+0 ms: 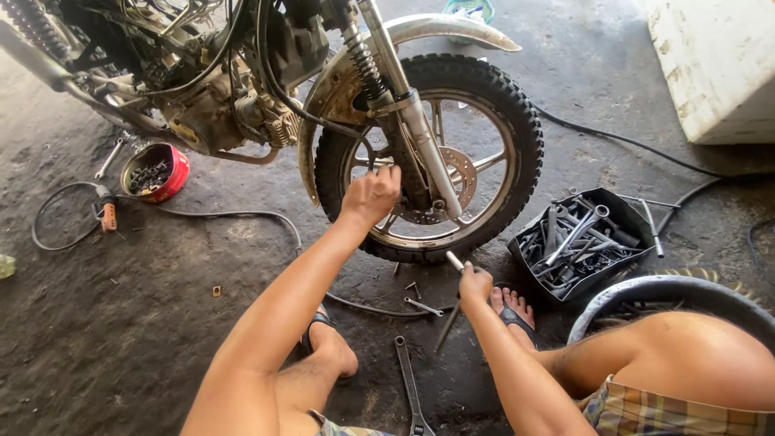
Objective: The person kneels beside a motorcycle's front wheel and works on the brake caliper. They pick bolts and wrenches from a tool tray on the floor, use a socket wrench to loosen and tighten bolts on the caliper, then hold the caliper and use pliers and a screwdriver on it while working at the wheel hub.
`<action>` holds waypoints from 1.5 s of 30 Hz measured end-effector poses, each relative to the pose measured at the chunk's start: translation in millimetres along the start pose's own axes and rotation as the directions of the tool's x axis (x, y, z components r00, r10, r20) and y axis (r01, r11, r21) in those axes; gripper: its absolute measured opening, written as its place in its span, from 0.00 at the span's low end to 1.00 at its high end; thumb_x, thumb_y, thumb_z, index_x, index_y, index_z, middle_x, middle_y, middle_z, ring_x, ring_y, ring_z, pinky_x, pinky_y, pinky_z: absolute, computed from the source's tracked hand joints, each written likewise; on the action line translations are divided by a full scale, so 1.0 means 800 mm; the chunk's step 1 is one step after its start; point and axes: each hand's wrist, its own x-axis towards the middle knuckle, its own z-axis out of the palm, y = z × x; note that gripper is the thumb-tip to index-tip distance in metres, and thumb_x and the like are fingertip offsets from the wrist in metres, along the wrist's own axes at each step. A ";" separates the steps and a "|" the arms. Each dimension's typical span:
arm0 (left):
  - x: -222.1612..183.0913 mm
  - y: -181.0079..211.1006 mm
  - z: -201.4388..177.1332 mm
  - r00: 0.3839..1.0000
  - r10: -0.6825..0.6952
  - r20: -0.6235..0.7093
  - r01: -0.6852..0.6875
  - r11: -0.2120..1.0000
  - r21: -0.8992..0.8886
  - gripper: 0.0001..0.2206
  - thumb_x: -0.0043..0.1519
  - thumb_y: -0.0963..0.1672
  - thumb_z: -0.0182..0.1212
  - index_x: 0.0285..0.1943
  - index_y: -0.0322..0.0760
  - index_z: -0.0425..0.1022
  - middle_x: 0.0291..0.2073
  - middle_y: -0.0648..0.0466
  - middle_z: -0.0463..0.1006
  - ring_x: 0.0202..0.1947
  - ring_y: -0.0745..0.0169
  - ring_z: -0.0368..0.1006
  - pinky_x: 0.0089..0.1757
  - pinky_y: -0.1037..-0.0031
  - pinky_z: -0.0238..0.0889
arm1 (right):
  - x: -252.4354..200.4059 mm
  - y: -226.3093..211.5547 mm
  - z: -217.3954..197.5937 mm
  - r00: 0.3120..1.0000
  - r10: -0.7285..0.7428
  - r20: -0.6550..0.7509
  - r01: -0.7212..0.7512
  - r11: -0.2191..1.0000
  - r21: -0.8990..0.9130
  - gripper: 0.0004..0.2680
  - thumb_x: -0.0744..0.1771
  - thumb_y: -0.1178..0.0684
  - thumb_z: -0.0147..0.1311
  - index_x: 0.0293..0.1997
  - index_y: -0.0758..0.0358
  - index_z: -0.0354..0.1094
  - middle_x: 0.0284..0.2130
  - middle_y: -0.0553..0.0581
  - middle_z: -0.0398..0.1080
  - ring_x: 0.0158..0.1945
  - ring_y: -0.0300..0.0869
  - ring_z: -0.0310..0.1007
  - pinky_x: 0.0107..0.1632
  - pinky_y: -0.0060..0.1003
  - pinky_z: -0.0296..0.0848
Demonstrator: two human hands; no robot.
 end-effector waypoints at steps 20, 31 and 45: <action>0.021 -0.004 0.058 0.993 0.115 -0.001 -0.113 0.978 0.173 0.05 0.59 0.44 0.58 0.31 0.42 0.74 0.25 0.54 0.75 0.24 0.67 0.75 0.20 0.75 0.67 | 0.024 0.024 -0.038 0.966 0.046 0.254 -0.010 0.990 -0.140 0.12 0.64 0.47 0.59 0.44 0.65 0.79 0.27 0.64 0.79 0.30 0.49 0.79 0.37 0.44 0.75; 0.024 -0.015 0.055 0.971 0.191 0.142 -0.217 0.955 0.204 0.16 0.70 0.44 0.50 0.26 0.44 0.71 0.20 0.55 0.75 0.19 0.75 0.71 0.16 0.79 0.60 | 0.010 0.002 -0.019 0.923 -0.356 0.144 0.364 0.691 -0.624 0.12 0.63 0.47 0.60 0.44 0.63 0.76 0.45 0.68 0.72 0.52 0.60 0.72 0.51 0.52 0.72; 0.027 -0.006 0.043 0.983 0.181 0.017 -0.181 0.978 0.104 0.07 0.56 0.44 0.57 0.23 0.48 0.74 0.19 0.58 0.78 0.20 0.68 0.76 0.18 0.73 0.66 | -0.051 -0.153 -0.006 0.823 -0.523 0.221 0.537 0.844 0.000 0.11 0.67 0.49 0.56 0.45 0.68 0.76 0.37 0.71 0.77 0.44 0.62 0.77 0.48 0.51 0.74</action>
